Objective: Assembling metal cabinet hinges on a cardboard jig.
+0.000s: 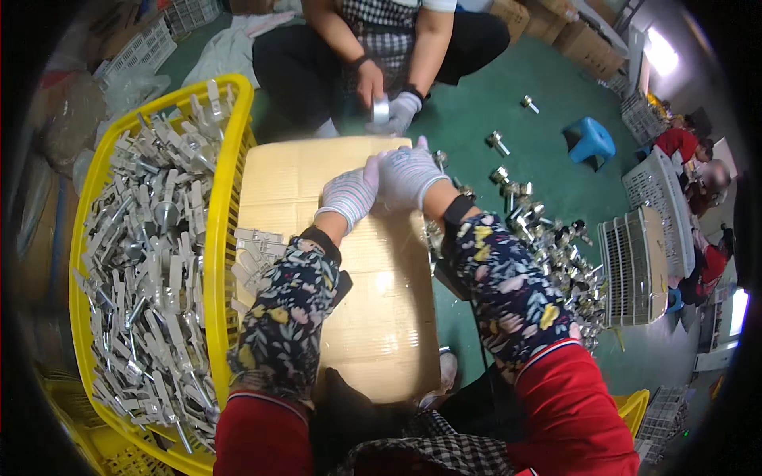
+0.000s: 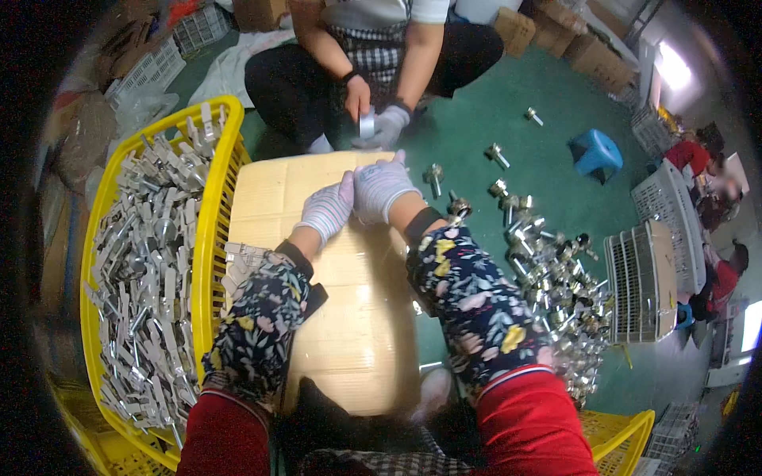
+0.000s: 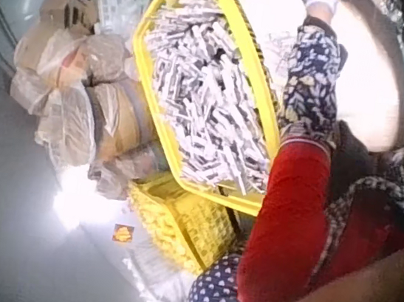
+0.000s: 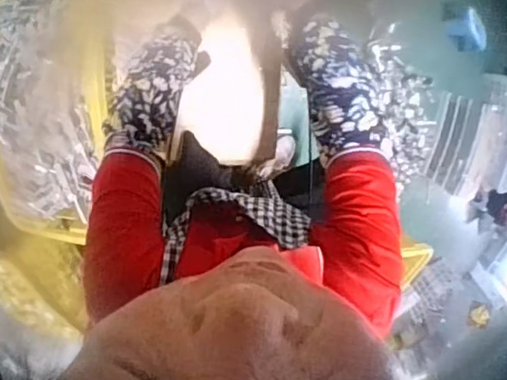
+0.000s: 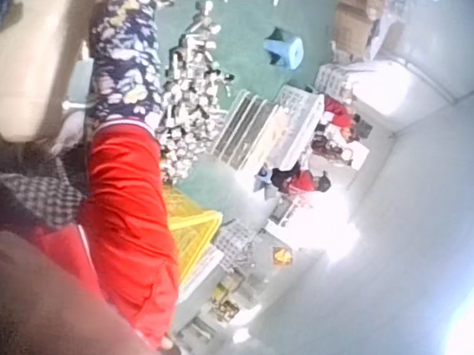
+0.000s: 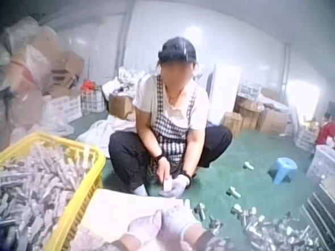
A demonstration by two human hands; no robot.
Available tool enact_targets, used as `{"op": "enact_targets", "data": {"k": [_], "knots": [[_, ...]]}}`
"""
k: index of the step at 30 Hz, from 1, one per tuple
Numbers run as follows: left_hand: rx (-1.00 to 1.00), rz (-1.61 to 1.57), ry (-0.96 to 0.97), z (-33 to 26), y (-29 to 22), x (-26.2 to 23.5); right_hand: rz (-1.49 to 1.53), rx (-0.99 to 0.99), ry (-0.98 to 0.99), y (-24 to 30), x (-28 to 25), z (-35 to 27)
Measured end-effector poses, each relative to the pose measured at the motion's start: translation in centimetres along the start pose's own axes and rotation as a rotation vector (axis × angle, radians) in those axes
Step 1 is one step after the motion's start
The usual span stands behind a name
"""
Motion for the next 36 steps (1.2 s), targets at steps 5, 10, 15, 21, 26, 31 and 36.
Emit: {"op": "enact_targets", "data": {"k": [5, 10, 15, 21, 26, 31, 36], "knots": [[-0.076, -0.008, 0.09, -4.3, -0.1, 2.5, 0.066, -0.052, -0.047, 2.8, -0.2, -6.3], [-0.151, -0.128, 0.132, -12.7, -1.1, 6.5, 0.054, -0.031, 0.01, 7.2, 3.3, -13.5], [-0.186, -0.104, 0.22, -22.2, -3.5, 8.8, 0.148, -0.051, 0.083, 11.7, 6.8, -20.9], [0.089, 0.142, 0.105, -27.9, -4.8, 11.6, 0.117, -0.027, -0.054, 12.5, 10.8, -23.5], [0.127, 0.163, 0.033, -26.7, -4.9, 10.8, 0.232, -0.139, 0.165, 11.4, 8.7, -23.0], [0.27, 0.032, 0.114, -21.2, -3.1, 11.0, 0.24, -0.096, -0.045, 10.6, 8.9, -23.3], [-0.197, -0.464, 0.591, -17.0, -1.5, 10.8, -0.005, 0.036, -0.312, 11.2, 10.1, -20.4]]}}
Point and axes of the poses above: each hand's wrist, its own z-axis towards the middle knuckle, its own x-axis out of the palm, y = z × x, the point moved 3 cm from there along z, towards the middle knuckle, and after that the axes turned 8 degrees about y, right-handed, at the moved point
